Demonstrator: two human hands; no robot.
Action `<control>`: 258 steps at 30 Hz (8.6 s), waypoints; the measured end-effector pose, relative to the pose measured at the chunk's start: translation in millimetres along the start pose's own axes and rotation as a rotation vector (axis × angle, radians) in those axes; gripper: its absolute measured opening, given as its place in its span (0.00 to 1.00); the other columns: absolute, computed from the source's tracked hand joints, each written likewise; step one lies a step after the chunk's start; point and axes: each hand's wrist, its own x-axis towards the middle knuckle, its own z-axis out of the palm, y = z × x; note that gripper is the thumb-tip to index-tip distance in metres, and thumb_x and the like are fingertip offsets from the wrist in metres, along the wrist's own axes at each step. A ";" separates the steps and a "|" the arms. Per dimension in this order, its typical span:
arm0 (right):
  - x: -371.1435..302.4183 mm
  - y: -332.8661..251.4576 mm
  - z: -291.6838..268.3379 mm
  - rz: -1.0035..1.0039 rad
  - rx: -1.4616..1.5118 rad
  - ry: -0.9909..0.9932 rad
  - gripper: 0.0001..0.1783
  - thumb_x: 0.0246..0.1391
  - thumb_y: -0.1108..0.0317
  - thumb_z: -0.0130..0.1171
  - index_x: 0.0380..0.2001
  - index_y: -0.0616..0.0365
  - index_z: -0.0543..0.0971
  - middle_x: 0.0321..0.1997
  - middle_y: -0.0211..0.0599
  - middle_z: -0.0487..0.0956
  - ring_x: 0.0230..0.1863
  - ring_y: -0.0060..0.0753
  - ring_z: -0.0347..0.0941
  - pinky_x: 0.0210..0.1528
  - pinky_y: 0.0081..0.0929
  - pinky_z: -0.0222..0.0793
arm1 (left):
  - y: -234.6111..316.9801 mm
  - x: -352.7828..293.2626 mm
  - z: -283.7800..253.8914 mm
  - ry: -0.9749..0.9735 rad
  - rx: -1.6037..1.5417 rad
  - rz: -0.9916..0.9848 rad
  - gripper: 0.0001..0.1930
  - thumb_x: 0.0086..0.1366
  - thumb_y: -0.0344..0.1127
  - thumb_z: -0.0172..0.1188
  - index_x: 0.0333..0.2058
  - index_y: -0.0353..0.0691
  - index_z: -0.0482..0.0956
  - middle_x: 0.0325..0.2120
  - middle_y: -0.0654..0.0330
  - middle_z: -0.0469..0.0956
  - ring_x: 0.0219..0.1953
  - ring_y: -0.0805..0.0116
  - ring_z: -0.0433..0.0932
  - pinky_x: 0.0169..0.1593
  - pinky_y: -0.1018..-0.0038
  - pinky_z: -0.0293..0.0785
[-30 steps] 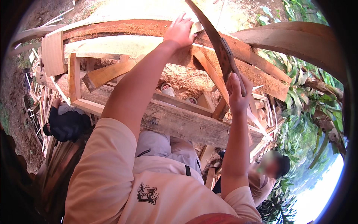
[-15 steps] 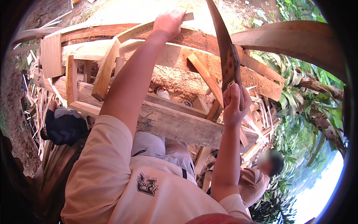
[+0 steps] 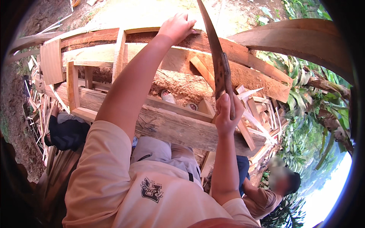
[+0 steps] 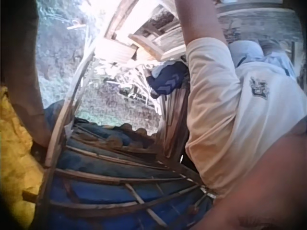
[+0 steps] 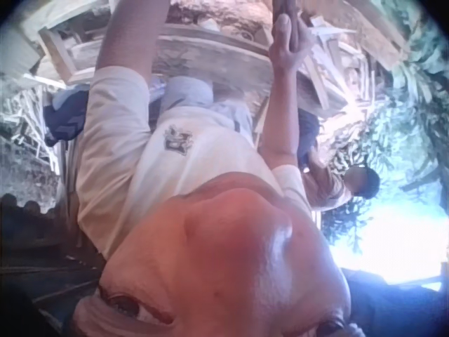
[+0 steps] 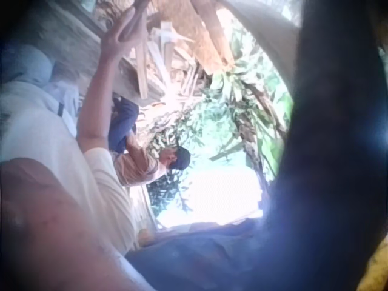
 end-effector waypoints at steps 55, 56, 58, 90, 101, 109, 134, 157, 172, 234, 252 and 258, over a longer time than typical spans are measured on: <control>123.0 44.0 6.7 -0.130 -0.083 -0.298 0.20 0.71 0.60 0.57 0.27 0.64 0.77 0.20 0.23 0.67 0.24 0.16 0.60 0.27 0.24 0.53 | 19.4 -34.0 27.9 -0.021 0.053 -0.113 0.27 0.71 0.50 0.62 0.59 0.36 0.77 0.61 0.48 0.79 0.69 0.54 0.73 0.74 0.61 0.66; 122.6 44.3 7.0 -0.141 -0.090 -0.300 0.20 0.71 0.60 0.56 0.27 0.63 0.77 0.20 0.23 0.67 0.24 0.16 0.60 0.27 0.24 0.52 | 19.1 -34.3 28.7 -0.008 0.047 -0.114 0.27 0.71 0.50 0.62 0.59 0.36 0.77 0.61 0.49 0.79 0.69 0.54 0.73 0.73 0.61 0.67; 121.5 45.4 7.4 -0.159 -0.106 -0.302 0.20 0.71 0.60 0.56 0.27 0.63 0.77 0.20 0.23 0.68 0.24 0.16 0.60 0.27 0.24 0.52 | 18.5 -34.7 30.0 0.008 0.046 -0.112 0.26 0.71 0.50 0.62 0.59 0.37 0.77 0.61 0.49 0.79 0.69 0.55 0.73 0.73 0.61 0.67; 15.2 7.6 -84.3 -0.089 -0.234 -0.248 0.29 0.69 0.48 0.54 0.21 0.62 0.72 0.16 0.27 0.66 0.18 0.22 0.59 0.23 0.28 0.48 | 20.4 -37.8 32.8 0.013 0.117 -0.044 0.29 0.70 0.49 0.62 0.59 0.31 0.76 0.65 0.45 0.76 0.70 0.55 0.72 0.76 0.64 0.63; 103.0 46.4 -15.1 -0.107 -0.089 -0.291 0.22 0.73 0.58 0.54 0.26 0.61 0.74 0.20 0.22 0.67 0.23 0.15 0.58 0.26 0.23 0.50 | 21.0 -34.2 28.5 -0.049 0.124 -0.072 0.27 0.71 0.48 0.63 0.59 0.33 0.76 0.63 0.48 0.77 0.70 0.55 0.72 0.75 0.64 0.65; -4.1 10.2 -110.2 -0.079 -0.334 -0.283 0.28 0.68 0.49 0.52 0.20 0.61 0.72 0.16 0.29 0.65 0.18 0.23 0.59 0.23 0.28 0.49 | 16.7 -38.0 33.8 -0.017 0.118 -0.075 0.30 0.69 0.50 0.64 0.59 0.29 0.76 0.64 0.45 0.76 0.70 0.55 0.72 0.76 0.63 0.63; 0.2 -5.0 -89.8 -0.105 -0.373 -0.287 0.28 0.69 0.49 0.52 0.20 0.60 0.71 0.16 0.30 0.64 0.17 0.25 0.58 0.23 0.30 0.49 | 23.5 -36.5 27.2 -0.073 0.150 -0.068 0.31 0.73 0.48 0.59 0.64 0.27 0.71 0.67 0.42 0.72 0.72 0.53 0.69 0.76 0.63 0.64; 89.0 59.8 -24.8 -0.152 -0.143 -0.288 0.19 0.68 0.60 0.56 0.26 0.63 0.76 0.17 0.30 0.66 0.20 0.23 0.60 0.25 0.28 0.52 | 16.7 -31.8 33.9 -0.077 0.106 -0.082 0.29 0.67 0.45 0.64 0.58 0.28 0.76 0.62 0.44 0.77 0.70 0.54 0.71 0.76 0.63 0.64; -29.9 -112.8 -98.7 0.113 -0.498 -0.274 0.24 0.64 0.51 0.55 0.20 0.59 0.72 0.16 0.30 0.68 0.15 0.28 0.63 0.21 0.30 0.53 | 23.0 -36.3 20.5 -0.108 0.071 -0.102 0.32 0.70 0.45 0.62 0.63 0.25 0.71 0.67 0.42 0.73 0.73 0.51 0.68 0.76 0.62 0.64; 118.4 -13.3 28.3 -0.010 -0.303 -0.267 0.17 0.73 0.62 0.56 0.33 0.64 0.81 0.19 0.19 0.67 0.24 0.12 0.58 0.26 0.23 0.53 | 17.4 -43.9 18.7 -0.129 -0.056 -0.042 0.16 0.73 0.50 0.60 0.42 0.42 0.76 0.40 0.54 0.79 0.46 0.56 0.83 0.41 0.60 0.85; 106.4 61.1 -0.8 -0.260 -0.150 -0.304 0.18 0.69 0.63 0.58 0.25 0.61 0.75 0.17 0.26 0.65 0.20 0.20 0.59 0.24 0.26 0.53 | 18.7 -42.5 9.3 -0.215 0.075 -0.107 0.16 0.74 0.51 0.58 0.47 0.45 0.78 0.48 0.55 0.81 0.53 0.54 0.82 0.48 0.54 0.85; 50.7 32.8 -66.6 -0.047 -0.174 -0.296 0.23 0.68 0.54 0.57 0.24 0.62 0.75 0.17 0.29 0.67 0.19 0.22 0.60 0.24 0.30 0.50 | 17.2 -43.2 13.8 -0.150 0.079 -0.063 0.16 0.74 0.52 0.58 0.44 0.44 0.74 0.44 0.58 0.80 0.49 0.57 0.84 0.43 0.57 0.85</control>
